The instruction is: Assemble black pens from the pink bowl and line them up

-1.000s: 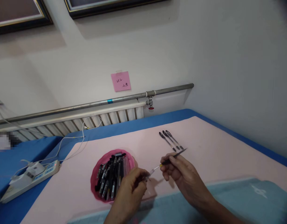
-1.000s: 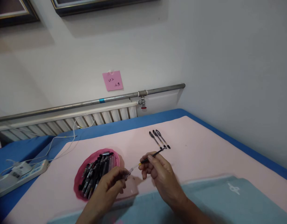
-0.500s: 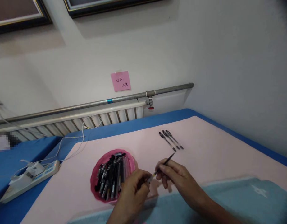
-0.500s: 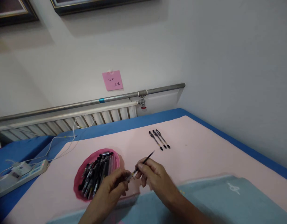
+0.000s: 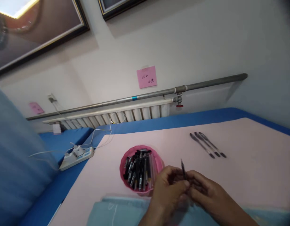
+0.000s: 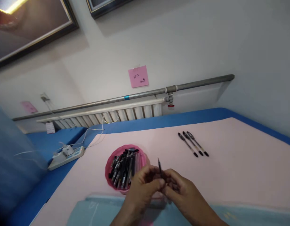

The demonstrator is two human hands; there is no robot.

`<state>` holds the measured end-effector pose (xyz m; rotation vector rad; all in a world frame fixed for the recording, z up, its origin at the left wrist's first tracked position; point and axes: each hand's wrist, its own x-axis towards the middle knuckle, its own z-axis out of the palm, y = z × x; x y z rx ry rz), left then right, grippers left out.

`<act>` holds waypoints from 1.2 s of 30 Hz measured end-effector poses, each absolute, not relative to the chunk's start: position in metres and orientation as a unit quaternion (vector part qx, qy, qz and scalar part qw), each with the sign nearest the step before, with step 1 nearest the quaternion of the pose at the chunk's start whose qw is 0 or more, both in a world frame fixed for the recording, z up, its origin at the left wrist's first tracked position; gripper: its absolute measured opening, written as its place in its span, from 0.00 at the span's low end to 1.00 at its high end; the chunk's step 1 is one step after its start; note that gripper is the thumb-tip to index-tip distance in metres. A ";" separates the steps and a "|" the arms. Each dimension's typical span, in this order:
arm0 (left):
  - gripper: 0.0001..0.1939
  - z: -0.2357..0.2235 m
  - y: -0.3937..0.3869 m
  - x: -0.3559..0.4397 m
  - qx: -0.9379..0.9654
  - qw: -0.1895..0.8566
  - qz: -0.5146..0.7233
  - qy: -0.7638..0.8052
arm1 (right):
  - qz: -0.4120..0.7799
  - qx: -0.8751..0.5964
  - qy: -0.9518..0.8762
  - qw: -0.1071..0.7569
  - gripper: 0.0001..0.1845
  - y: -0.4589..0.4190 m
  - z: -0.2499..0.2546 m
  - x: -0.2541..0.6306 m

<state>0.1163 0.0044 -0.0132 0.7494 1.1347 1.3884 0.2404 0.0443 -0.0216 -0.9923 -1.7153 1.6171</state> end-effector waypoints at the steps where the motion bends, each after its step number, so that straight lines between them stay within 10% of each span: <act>1: 0.10 -0.014 0.004 0.118 0.334 0.541 0.579 0.509 | 0.602 -0.375 -0.643 0.288 0.06 0.044 -0.023 0.239; 14: 0.10 -0.007 -0.002 0.005 0.453 0.152 0.316 0.820 | 0.585 -0.421 -0.627 0.294 0.07 0.052 -0.029 0.245; 36: 0.13 -0.015 0.002 -0.007 0.498 0.121 0.236 0.826 | 0.573 -0.412 -0.644 0.294 0.09 0.053 -0.025 0.249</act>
